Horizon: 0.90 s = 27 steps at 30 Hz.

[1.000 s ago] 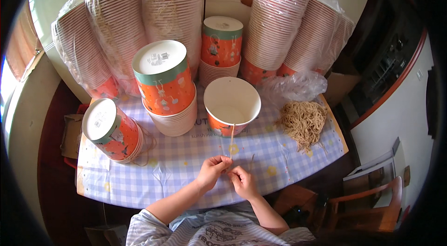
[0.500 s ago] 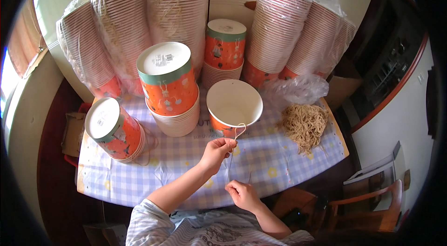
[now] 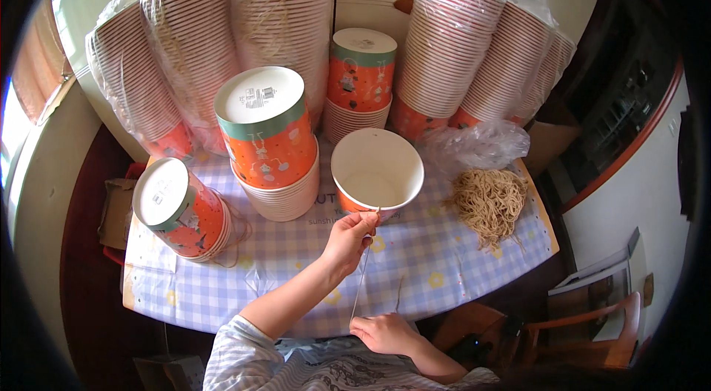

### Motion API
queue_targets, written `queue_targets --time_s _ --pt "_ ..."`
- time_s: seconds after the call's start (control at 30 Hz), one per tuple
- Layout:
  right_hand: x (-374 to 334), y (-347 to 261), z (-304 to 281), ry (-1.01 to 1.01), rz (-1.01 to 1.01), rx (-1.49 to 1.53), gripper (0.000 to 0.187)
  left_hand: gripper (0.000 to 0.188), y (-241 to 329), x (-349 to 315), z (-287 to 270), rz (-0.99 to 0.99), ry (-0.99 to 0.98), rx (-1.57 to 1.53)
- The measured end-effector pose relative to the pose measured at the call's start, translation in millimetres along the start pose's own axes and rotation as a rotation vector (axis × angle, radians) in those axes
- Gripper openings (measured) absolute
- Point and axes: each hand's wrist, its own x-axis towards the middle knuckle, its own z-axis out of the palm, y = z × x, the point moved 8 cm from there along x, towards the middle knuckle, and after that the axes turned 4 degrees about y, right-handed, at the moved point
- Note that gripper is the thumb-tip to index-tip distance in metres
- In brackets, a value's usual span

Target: Attach plastic handles to the sides of paper buckets by threading them through pre-drilled holes.

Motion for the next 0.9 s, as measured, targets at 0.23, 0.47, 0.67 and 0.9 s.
queue_targets --time_s 0.23,0.47,0.67,0.9 --pt "7 -13 -9 -0.015 -0.024 0.012 0.011 0.013 2 2 5 -0.007 0.050 -0.013" --pt "4 -18 9 -0.103 -0.114 0.025 0.012 0.016 9 2 8 -0.011 0.134 -0.014" --pt "0 -19 7 -0.099 -0.162 0.118 0.013 0.017 7 7 2 -0.010 0.135 -0.002" --pt "-13 -19 -37 -0.344 -0.140 0.402 0.018 0.018 18 2 -14 0.070 0.113 0.194"
